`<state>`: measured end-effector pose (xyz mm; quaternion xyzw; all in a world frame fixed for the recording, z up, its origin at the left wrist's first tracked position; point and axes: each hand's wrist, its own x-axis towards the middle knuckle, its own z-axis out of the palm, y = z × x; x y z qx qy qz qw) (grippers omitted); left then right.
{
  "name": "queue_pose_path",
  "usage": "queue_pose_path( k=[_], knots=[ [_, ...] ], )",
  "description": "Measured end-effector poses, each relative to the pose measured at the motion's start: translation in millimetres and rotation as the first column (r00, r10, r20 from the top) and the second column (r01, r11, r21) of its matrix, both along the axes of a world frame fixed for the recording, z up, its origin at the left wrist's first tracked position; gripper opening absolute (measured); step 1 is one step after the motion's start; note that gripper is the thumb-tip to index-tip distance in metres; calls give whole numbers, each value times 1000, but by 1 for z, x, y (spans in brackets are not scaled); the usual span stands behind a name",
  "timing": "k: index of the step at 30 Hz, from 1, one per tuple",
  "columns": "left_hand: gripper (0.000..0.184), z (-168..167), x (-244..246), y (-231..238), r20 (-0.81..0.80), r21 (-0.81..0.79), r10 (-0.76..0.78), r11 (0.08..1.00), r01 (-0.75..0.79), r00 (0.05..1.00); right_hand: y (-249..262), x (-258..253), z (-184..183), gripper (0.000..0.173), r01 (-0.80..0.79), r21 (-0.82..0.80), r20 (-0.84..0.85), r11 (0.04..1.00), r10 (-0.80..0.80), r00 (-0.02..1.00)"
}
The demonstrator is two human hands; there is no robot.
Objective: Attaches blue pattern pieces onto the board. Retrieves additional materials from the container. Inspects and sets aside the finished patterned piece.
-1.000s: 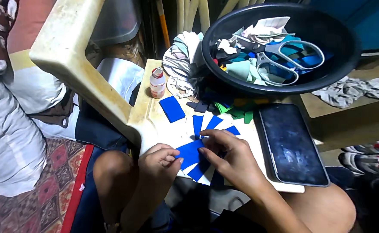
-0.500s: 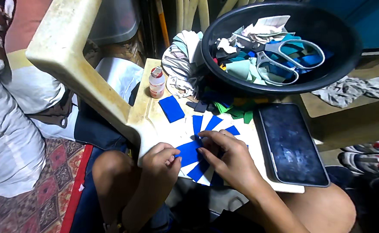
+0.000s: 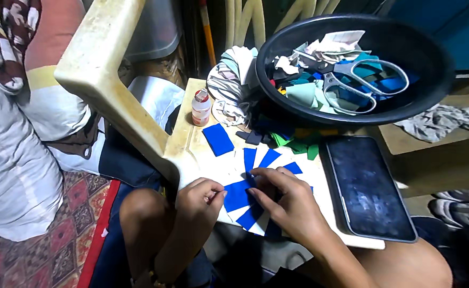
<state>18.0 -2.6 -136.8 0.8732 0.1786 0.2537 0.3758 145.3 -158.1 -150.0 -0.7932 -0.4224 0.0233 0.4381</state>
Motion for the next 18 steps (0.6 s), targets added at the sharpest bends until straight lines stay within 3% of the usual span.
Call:
queue_pose_path(
  k=[18],
  knots=[
    [7, -3, 3, 0, 61, 30, 40, 999, -42, 997, 0, -1, 0, 28, 7, -5, 3, 1000, -7, 1000]
  ],
)
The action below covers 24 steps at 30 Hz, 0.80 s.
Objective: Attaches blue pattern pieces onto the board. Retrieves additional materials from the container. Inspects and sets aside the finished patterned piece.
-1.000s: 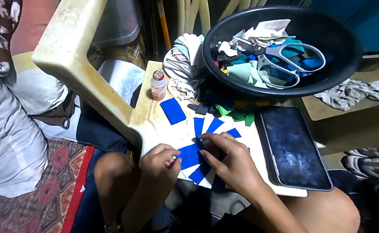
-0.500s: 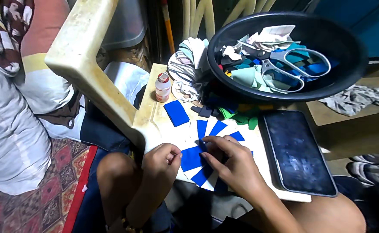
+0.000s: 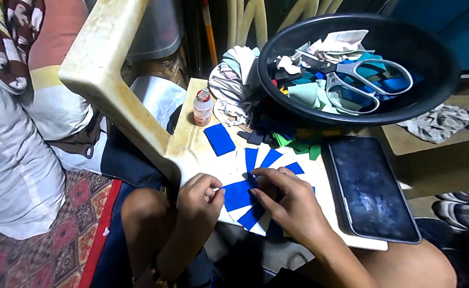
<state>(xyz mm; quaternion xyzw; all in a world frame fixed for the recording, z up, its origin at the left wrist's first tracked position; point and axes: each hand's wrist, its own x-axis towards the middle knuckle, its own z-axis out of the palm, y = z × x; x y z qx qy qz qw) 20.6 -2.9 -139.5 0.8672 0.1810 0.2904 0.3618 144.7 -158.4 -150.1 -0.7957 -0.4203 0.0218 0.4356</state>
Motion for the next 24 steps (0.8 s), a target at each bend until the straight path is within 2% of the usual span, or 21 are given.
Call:
queue_pose_path(
  k=[3, 6, 13, 20, 24],
  knots=[
    [5, -3, -3, 0, 83, -9, 32, 999, -31, 996, 0, 0, 0, 29, 2, 0, -1, 1000, -2, 1000],
    [9, -6, -6, 3, 117, 62, 38, 997, -45, 992, 0, 0, 0, 29, -1, 1, 0, 1000, 1, 1000],
    [10, -7, -10, 2, 47, 197, -18, 980, 8, 999, 0, 0, 1, 30, -1, 4, 4, 1000, 1, 1000],
    [16, -12, -10, 1, -44, 302, -199, 931, 203, 979, 0, 0, 0, 30, -5, 6, 4, 1000, 5, 1000],
    [16, -15, -10, 4, -66, 309, -222, 922, 231, 973, -1, 0, 0, 29, -3, 11, 5, 1000, 3, 1000]
  ],
)
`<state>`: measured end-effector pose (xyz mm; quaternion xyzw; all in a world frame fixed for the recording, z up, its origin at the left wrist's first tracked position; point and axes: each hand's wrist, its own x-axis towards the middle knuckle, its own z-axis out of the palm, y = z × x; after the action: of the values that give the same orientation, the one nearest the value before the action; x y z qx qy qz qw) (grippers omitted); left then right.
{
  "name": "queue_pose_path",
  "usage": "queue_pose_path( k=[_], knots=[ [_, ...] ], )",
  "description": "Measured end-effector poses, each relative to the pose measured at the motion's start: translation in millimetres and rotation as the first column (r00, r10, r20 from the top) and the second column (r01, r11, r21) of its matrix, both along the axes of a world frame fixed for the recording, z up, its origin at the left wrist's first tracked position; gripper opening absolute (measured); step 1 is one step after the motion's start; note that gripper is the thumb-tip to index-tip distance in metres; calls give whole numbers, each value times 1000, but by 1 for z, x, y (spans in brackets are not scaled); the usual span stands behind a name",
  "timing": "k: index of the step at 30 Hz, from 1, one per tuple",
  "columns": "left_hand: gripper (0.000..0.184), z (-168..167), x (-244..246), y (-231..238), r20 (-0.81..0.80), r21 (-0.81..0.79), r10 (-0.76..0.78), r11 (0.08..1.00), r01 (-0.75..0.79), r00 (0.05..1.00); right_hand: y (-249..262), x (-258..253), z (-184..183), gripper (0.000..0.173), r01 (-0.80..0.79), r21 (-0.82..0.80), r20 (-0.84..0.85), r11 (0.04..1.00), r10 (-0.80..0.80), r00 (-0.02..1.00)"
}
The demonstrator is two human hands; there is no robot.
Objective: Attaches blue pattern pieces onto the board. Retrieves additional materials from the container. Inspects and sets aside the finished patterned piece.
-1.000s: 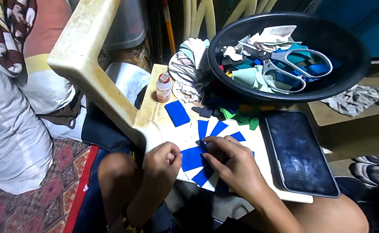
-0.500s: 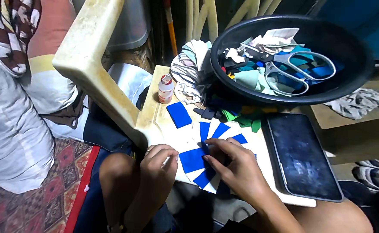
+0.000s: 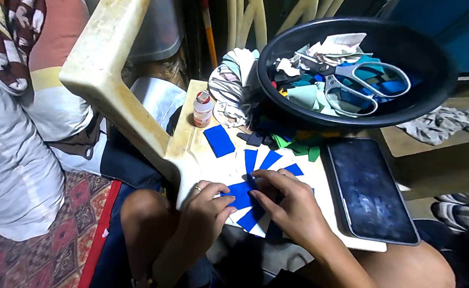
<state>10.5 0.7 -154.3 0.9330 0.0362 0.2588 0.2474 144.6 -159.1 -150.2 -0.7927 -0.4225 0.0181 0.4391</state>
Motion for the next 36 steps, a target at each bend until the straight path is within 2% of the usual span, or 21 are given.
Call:
queue_pose_path(
  k=[8, 14, 19, 22, 27, 31, 33, 36],
  knots=[
    [17, 0, 0, 1, -3, -7, 0, 1000, 0, 1000, 0, 0, -2, 27, 3, 17, 8, 1000, -3, 1000],
    [18, -4, 1, 3, 20, -15, -13, 1000, 14, 1000, 3, -4, 1, 22, -12, 89, 204, 996, -6, 979],
    [21, -7, 2, 5, 49, -1, -22, 1000, 22, 999, 10, -15, -2, 15, -190, 111, 258, 976, 156, 953],
    [19, -5, 3, 8, 42, -27, -45, 999, 46, 998, 13, -11, -8, 14, -231, 85, 193, 969, 212, 958],
    [18, 15, -2, 9, -114, -171, -80, 983, 60, 990, 10, -5, 2, 19, -288, 76, -7, 955, 290, 957],
    [20, 39, 1, 21, -245, -282, -192, 952, 119, 950, 9, -9, 9, 19, -296, 69, -128, 953, 303, 944],
    [20, 62, 13, 29, -274, -277, -235, 948, 157, 933, 10, -11, 9, 19, -289, 77, -153, 954, 298, 942],
    [18, 109, 51, 31, -152, -120, -190, 978, 172, 970, 10, -13, 6, 21, -296, 85, -137, 951, 306, 942]
  ],
)
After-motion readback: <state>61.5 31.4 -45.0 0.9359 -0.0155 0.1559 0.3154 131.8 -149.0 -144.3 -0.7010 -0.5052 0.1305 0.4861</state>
